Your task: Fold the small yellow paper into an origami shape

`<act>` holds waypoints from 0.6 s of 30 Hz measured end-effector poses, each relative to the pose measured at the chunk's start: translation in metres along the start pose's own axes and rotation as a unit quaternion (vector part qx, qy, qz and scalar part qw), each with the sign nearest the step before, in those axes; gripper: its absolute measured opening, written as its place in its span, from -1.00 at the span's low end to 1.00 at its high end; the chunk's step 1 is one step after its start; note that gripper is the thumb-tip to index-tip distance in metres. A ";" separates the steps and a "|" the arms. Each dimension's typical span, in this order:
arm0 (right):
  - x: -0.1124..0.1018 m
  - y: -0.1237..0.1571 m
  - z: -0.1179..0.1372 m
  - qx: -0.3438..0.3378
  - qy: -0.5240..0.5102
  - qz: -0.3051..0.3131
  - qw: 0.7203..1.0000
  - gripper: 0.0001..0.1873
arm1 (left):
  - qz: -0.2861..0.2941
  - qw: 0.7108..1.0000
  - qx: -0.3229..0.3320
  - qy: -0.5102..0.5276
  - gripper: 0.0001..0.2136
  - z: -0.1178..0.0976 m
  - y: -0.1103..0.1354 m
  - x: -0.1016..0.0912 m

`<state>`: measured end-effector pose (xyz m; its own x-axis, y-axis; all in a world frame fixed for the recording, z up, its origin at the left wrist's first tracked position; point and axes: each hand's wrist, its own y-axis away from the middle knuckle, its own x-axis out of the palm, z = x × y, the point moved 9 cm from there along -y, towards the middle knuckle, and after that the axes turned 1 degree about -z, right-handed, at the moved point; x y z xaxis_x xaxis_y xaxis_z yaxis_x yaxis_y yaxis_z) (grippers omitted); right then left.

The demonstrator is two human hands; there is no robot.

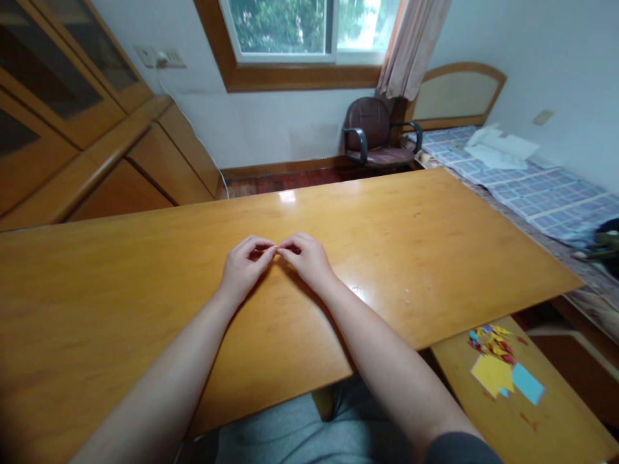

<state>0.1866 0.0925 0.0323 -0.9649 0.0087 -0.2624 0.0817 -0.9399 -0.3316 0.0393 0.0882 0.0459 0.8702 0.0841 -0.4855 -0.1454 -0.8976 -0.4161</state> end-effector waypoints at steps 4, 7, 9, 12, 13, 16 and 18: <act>-0.001 0.001 0.008 -0.017 0.017 0.000 1.000 -0.91 | -0.002 1.000 0.003 -0.002 -0.85 -0.002 -0.001 -0.001; -0.002 0.000 0.004 -0.005 0.013 -0.004 1.000 -0.92 | 0.003 1.000 0.000 0.007 -0.84 -0.001 -0.001 0.000; -0.002 -0.001 -0.001 0.006 0.003 -0.011 1.000 -0.92 | 0.006 1.000 -0.010 0.027 -0.84 0.001 0.000 0.001; -0.002 -0.001 -0.010 0.028 -0.019 -0.018 0.999 -0.90 | 0.005 0.997 -0.036 0.070 -0.83 0.008 0.000 0.003; -0.002 -0.001 -0.014 0.039 -0.033 -0.020 0.998 -0.89 | 0.003 0.996 -0.042 0.079 -0.83 0.010 0.000 0.004; 0.002 0.000 -0.023 0.077 -0.089 -0.013 0.993 -0.83 | -0.002 0.996 -0.047 0.080 -0.83 0.012 0.000 0.003; 0.004 0.001 -0.025 0.092 -0.112 -0.006 0.989 -0.82 | -0.003 0.996 -0.047 0.075 -0.83 0.012 0.000 0.003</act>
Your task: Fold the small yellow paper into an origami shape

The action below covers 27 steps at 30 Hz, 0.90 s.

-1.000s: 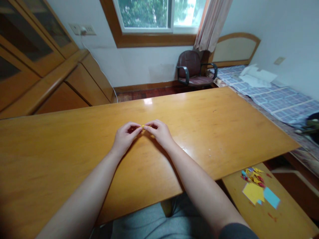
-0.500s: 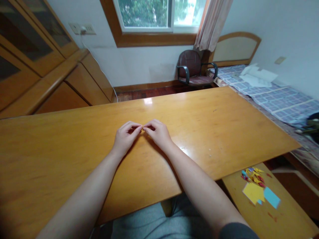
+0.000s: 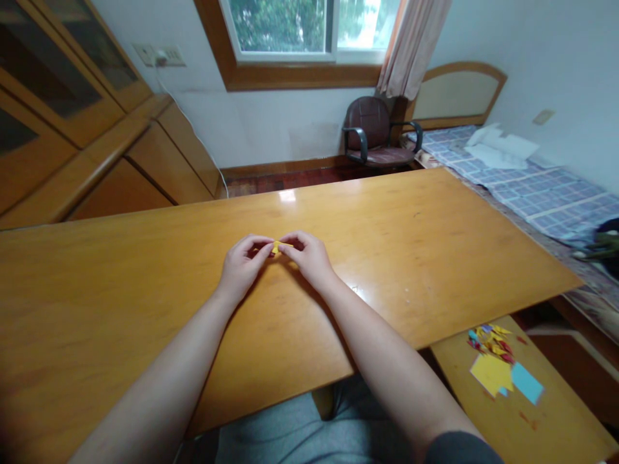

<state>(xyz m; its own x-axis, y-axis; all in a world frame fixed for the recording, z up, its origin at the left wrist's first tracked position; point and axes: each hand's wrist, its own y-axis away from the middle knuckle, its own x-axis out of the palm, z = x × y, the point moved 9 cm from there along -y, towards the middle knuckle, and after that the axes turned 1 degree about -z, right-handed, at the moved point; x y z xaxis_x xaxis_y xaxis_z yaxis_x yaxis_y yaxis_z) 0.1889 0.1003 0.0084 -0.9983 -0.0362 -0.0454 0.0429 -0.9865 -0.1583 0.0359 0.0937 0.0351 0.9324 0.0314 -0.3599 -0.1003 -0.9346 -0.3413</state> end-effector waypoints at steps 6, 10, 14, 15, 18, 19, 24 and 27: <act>-0.005 0.000 0.003 0.006 0.011 -0.019 1.000 -0.87 | 0.003 0.995 -0.059 0.074 -0.78 0.011 0.000 0.004; -0.006 0.000 0.004 0.006 0.008 -0.025 1.000 -0.87 | 0.045 0.991 -0.100 0.080 -0.73 0.022 0.001 0.012; -0.004 0.000 0.005 -0.010 0.024 -0.018 0.999 -0.88 | 0.071 0.989 -0.109 0.065 -0.72 0.027 0.003 0.015; -0.004 0.000 0.006 -0.013 0.029 -0.018 0.999 -0.88 | 0.069 0.988 -0.113 0.074 -0.71 0.029 0.003 0.015; -0.005 0.001 0.007 -0.024 0.053 -0.017 0.998 -0.89 | 0.063 0.984 -0.131 0.101 -0.69 0.032 0.004 0.016; -0.005 0.000 0.007 -0.028 0.064 -0.018 0.997 -0.90 | 0.063 0.983 -0.139 0.106 -0.68 0.033 0.004 0.016; -0.007 0.000 0.010 -0.040 0.090 -0.024 0.995 -0.90 | 0.061 0.977 -0.165 0.119 -0.68 0.034 0.005 0.016; -0.008 -0.001 0.009 -0.031 0.085 -0.027 0.996 -0.88 | 0.053 0.978 -0.160 0.122 -0.69 0.033 0.004 0.014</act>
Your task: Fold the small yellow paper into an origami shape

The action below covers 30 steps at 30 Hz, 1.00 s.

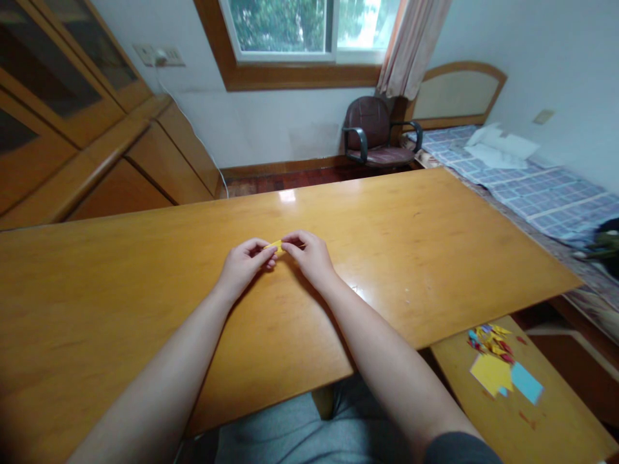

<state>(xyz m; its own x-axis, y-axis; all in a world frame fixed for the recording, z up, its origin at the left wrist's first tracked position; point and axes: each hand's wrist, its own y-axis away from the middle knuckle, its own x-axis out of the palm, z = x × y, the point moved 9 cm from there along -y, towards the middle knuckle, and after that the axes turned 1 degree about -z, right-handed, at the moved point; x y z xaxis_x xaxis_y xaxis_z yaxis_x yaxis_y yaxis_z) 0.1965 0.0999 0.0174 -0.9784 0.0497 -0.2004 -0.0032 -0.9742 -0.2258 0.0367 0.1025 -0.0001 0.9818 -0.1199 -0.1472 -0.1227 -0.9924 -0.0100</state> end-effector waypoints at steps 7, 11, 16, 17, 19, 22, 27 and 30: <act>-0.001 0.000 -0.003 0.009 -0.023 -0.001 1.000 -0.85 | 0.010 0.999 -0.011 0.038 -0.70 0.003 -0.003 0.001; 0.000 0.000 -0.001 0.002 -0.022 0.007 1.000 -0.86 | 0.013 0.999 -0.020 0.044 -0.69 0.003 -0.002 0.001; -0.001 0.000 -0.001 0.014 -0.024 0.016 1.000 -0.87 | 0.019 0.997 -0.031 0.062 -0.69 0.001 -0.001 0.000; -0.001 0.000 -0.001 0.016 -0.024 0.016 0.999 -0.86 | 0.017 0.997 -0.031 0.063 -0.70 0.001 -0.002 0.000; -0.002 0.000 -0.004 0.020 -0.027 0.014 0.999 -0.85 | 0.010 0.997 -0.027 0.065 -0.71 0.000 -0.002 -0.002; -0.002 -0.001 -0.011 0.036 -0.043 0.014 0.998 -0.83 | 0.000 0.998 -0.013 0.069 -0.71 0.000 -0.004 -0.005; -0.001 -0.002 -0.020 0.067 -0.073 0.014 0.995 -0.80 | 0.014 0.998 -0.001 0.062 -0.70 0.000 -0.004 -0.003; 0.001 -0.002 -0.018 0.070 -0.075 0.020 0.995 -0.81 | 0.028 0.999 -0.007 0.041 -0.71 0.002 -0.002 0.000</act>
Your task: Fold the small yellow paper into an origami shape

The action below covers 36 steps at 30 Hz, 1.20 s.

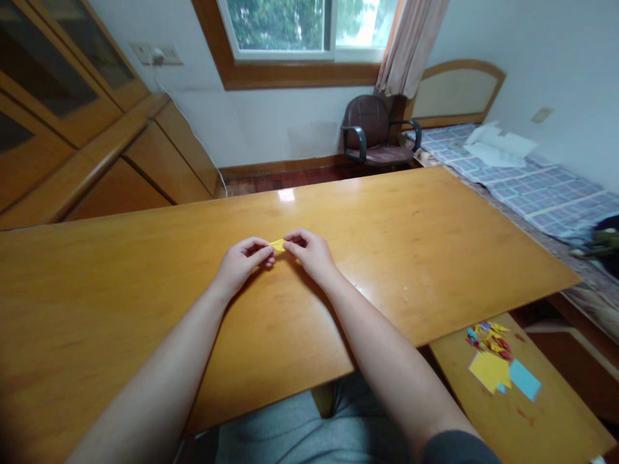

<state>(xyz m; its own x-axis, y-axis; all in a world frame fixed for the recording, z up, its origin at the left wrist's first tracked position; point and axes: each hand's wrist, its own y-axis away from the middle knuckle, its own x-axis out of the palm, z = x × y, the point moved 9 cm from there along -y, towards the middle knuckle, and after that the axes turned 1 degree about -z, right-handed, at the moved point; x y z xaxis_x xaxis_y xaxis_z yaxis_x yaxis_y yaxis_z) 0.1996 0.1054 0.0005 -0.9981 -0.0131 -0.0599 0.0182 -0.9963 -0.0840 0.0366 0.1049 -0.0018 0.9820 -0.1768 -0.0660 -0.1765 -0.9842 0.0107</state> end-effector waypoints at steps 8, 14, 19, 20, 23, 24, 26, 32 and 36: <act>0.000 0.002 0.009 -0.031 0.048 0.011 0.998 -0.82 | -0.010 1.000 -0.011 -0.003 -0.73 -0.001 0.001 -0.001; -0.003 0.001 0.006 -0.016 0.037 0.004 0.999 -0.81 | -0.047 0.999 0.017 -0.001 -0.76 -0.004 -0.001 -0.012; -0.003 0.001 0.003 -0.007 0.011 0.002 1.000 -0.78 | -0.013 1.000 0.015 0.013 -0.73 -0.004 0.000 -0.006; -0.002 0.001 0.002 -0.007 0.007 0.005 1.000 -0.78 | 0.000 1.000 0.012 0.008 -0.72 -0.004 0.001 -0.003; 0.002 0.001 0.003 -0.013 0.002 0.020 1.000 -0.79 | 0.020 1.000 0.005 -0.013 -0.73 -0.005 0.002 0.002; 0.003 0.001 0.004 -0.018 0.004 0.025 1.000 -0.80 | 0.019 1.000 0.003 -0.016 -0.73 -0.004 0.002 0.003; 0.005 0.002 0.005 -0.027 0.008 0.033 0.999 -0.80 | 0.010 1.000 -0.004 -0.016 -0.72 -0.004 0.002 0.002; 0.005 0.002 0.004 -0.010 -0.020 0.040 0.999 -0.76 | -0.020 1.000 -0.001 -0.019 -0.73 -0.004 0.001 -0.003; 0.006 0.002 0.000 0.008 -0.049 0.044 0.998 -0.73 | -0.029 0.999 0.009 -0.021 -0.72 -0.004 0.000 -0.006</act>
<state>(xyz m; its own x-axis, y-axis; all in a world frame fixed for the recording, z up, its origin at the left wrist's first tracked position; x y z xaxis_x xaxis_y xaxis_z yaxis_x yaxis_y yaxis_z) 0.1937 0.1038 0.0004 -0.9937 -0.1075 0.0307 0.1052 -0.9922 -0.0674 0.0312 0.1060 0.0022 0.9871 -0.1183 -0.1079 -0.1204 -0.9926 -0.0128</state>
